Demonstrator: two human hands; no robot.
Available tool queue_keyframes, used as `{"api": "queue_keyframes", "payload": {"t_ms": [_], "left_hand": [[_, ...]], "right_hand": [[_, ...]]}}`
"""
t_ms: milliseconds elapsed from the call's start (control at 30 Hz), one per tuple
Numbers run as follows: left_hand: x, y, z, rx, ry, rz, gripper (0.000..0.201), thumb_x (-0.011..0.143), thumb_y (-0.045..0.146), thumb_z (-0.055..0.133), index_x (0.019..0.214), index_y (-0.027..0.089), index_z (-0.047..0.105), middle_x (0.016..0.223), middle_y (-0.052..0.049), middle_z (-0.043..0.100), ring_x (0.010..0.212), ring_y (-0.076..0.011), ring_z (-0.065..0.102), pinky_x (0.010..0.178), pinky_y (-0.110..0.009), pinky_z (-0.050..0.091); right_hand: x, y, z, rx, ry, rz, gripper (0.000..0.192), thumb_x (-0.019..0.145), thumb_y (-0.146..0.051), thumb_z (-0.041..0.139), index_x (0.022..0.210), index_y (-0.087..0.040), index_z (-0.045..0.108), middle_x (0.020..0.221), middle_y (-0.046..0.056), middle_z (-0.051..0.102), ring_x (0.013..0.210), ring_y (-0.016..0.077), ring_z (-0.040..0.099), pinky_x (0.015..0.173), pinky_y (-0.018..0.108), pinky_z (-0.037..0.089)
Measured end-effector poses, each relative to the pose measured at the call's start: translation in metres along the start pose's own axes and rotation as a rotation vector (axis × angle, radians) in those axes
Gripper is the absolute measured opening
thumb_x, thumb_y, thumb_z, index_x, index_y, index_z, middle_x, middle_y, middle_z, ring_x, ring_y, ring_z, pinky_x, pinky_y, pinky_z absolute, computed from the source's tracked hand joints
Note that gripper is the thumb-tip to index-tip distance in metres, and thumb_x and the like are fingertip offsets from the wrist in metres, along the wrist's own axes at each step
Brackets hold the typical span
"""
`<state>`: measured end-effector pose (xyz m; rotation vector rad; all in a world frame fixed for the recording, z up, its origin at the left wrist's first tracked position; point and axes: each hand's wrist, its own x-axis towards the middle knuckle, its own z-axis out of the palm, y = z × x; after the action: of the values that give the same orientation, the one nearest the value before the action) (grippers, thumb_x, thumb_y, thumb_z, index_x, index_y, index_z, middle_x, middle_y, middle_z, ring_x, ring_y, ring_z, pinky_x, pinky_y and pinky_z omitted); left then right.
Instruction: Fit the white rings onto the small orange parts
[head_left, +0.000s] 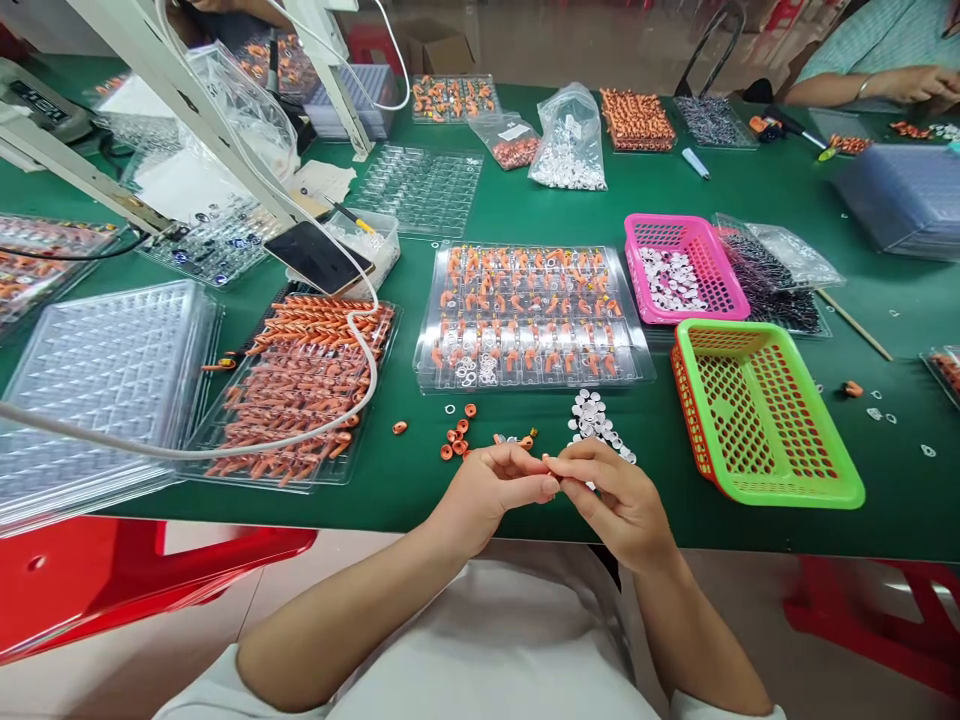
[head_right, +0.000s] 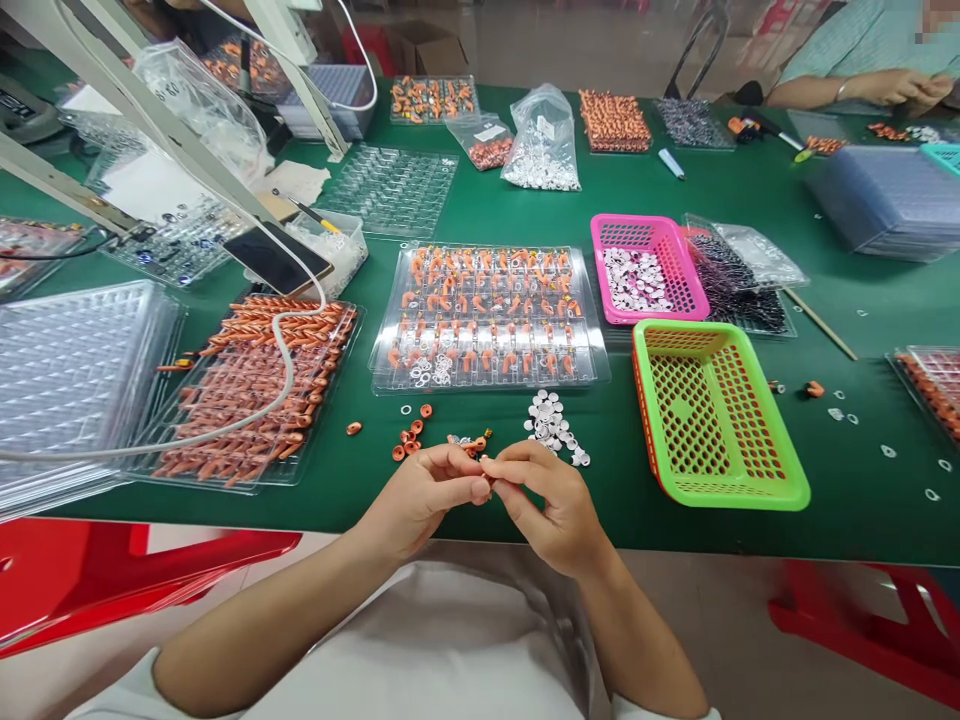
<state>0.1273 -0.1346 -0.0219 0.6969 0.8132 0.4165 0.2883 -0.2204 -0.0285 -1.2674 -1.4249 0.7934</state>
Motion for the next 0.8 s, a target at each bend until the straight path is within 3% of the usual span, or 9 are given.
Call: {"api": "queue_keyframes", "payload": {"t_ms": [200, 333, 500, 600, 800], "left_hand": [[-0.005, 0.001, 0.003, 0.11, 0.009, 0.238, 0.015, 0.061, 0.019, 0.086, 0.067, 0.016, 0.072, 0.07, -0.002, 0.074, 0.068, -0.0153, 0.069, 0.067, -0.028, 0.057], [-0.008, 0.002, 0.002, 0.305, -0.046, 0.486, 0.007, 0.069, 0.014, 0.079, 0.071, 0.016, 0.074, 0.068, -0.004, 0.074, 0.065, -0.016, 0.068, 0.066, -0.03, 0.057], [-0.007, 0.001, -0.004, 0.508, -0.089, 0.773, 0.011, 0.071, 0.01, 0.078, 0.078, 0.017, 0.075, 0.074, -0.006, 0.075, 0.068, -0.0164, 0.069, 0.069, -0.031, 0.057], [-0.008, 0.002, -0.005, 0.57, -0.096, 0.81, 0.011, 0.074, 0.009, 0.076, 0.081, 0.017, 0.074, 0.078, -0.007, 0.075, 0.072, -0.0173, 0.071, 0.069, -0.029, 0.058], [-0.012, 0.002, -0.003, 0.553, -0.057, 0.711, 0.011, 0.077, 0.007, 0.071, 0.081, 0.017, 0.071, 0.082, -0.007, 0.077, 0.079, -0.018, 0.073, 0.074, -0.027, 0.06]], "right_hand": [[-0.007, 0.005, 0.021, 0.266, 0.223, 0.14, 0.015, 0.09, -0.022, 0.063, 0.102, -0.024, 0.072, 0.09, 0.006, 0.061, 0.084, 0.0182, 0.061, 0.067, 0.03, 0.057], [-0.012, 0.01, 0.033, 0.418, 0.254, 0.134, 0.015, 0.091, -0.021, 0.062, 0.101, -0.025, 0.073, 0.088, 0.004, 0.061, 0.076, 0.0159, 0.061, 0.061, 0.027, 0.057], [-0.017, 0.015, 0.035, 0.418, 0.298, 0.1, 0.017, 0.088, -0.019, 0.065, 0.1, -0.028, 0.074, 0.088, 0.004, 0.062, 0.077, 0.0161, 0.063, 0.062, 0.027, 0.055], [-0.018, 0.015, 0.035, 0.381, 0.314, 0.082, 0.019, 0.088, -0.016, 0.065, 0.1, -0.028, 0.074, 0.089, 0.004, 0.063, 0.079, 0.0161, 0.062, 0.062, 0.026, 0.054], [-0.018, 0.01, 0.034, 0.192, 0.343, -0.008, 0.028, 0.085, -0.007, 0.064, 0.103, -0.027, 0.072, 0.088, 0.004, 0.065, 0.079, 0.0162, 0.063, 0.065, 0.027, 0.054]]}}
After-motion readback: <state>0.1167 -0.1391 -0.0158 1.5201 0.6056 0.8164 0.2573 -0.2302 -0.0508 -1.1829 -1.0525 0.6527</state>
